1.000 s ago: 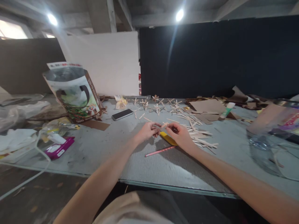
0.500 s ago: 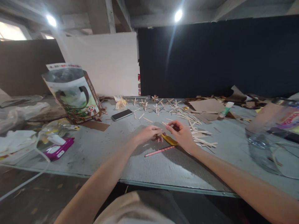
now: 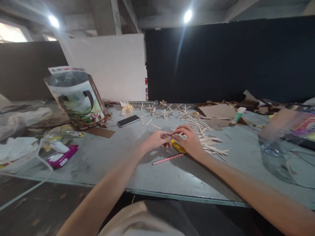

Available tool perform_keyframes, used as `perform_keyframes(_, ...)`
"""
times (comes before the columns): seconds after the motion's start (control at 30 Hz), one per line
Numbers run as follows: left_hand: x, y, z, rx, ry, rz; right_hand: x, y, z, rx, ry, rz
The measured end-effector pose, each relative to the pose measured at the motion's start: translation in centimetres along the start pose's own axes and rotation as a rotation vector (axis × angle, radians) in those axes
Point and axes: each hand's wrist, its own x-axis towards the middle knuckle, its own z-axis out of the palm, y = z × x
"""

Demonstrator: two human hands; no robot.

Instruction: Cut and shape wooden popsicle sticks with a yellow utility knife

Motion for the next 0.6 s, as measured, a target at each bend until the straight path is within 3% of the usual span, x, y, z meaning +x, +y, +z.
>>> perform_keyframes(0.2,0.14,-0.26,-0.06,0.03,-0.015,0.006,-0.07,0.11,0.04,-0.013,-0.078,0.033)
perform_keyframes(0.6,0.16,-0.16,-0.02,0.052,0.025,-0.007,-0.13,0.69,0.23,-0.055,-0.098,0.022)
